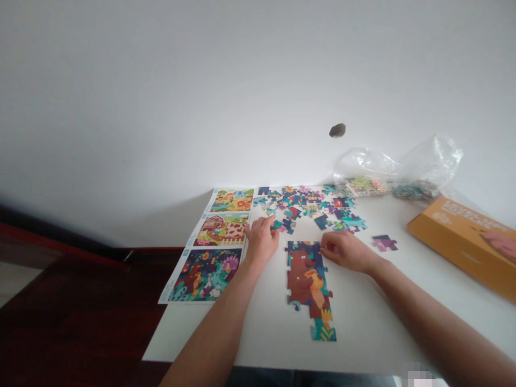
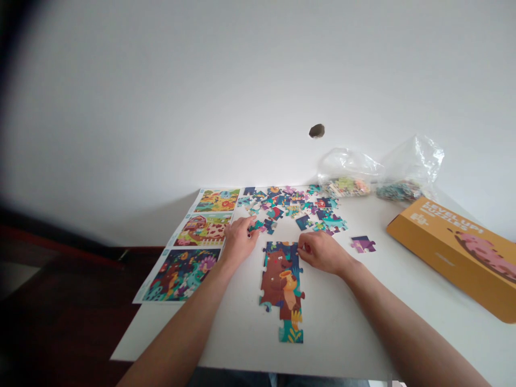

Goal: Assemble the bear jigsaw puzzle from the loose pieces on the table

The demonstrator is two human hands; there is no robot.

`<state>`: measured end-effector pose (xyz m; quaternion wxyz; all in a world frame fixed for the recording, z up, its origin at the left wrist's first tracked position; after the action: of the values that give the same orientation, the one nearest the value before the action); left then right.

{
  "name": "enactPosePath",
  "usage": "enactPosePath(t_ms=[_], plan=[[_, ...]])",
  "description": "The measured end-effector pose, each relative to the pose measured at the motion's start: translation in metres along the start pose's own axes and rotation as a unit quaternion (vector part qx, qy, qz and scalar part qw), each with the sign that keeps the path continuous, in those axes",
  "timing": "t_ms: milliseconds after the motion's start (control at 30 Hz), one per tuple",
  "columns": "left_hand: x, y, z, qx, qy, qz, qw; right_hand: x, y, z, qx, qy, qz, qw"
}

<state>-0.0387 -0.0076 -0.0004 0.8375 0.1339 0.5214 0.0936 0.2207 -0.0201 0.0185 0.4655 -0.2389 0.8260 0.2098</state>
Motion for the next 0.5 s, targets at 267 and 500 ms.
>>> enactPosePath(t_ms=[267, 500], plan=[[0.0007, -0.0014, 0.0010, 0.014, 0.032, -0.006, 0.999, 0.0010, -0.0007, 0.0001, 0.000, -0.001, 0.002, 1.000], [0.0009, -0.0010, 0.0028, 0.017, 0.028, -0.008, 0.999, 0.0020, 0.0000, 0.0059, -0.003, -0.016, 0.047, 0.999]])
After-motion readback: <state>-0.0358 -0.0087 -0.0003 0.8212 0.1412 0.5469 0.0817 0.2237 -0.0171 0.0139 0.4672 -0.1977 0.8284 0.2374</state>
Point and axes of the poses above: each hand's wrist, its own y-axis towards the middle knuckle, its own x-axis out of the palm, z = x × y, the point moved 1 cm from there along y, towards the middle knuckle, and after that the axes turned 2 degrees about z, right-handed, at the moved point
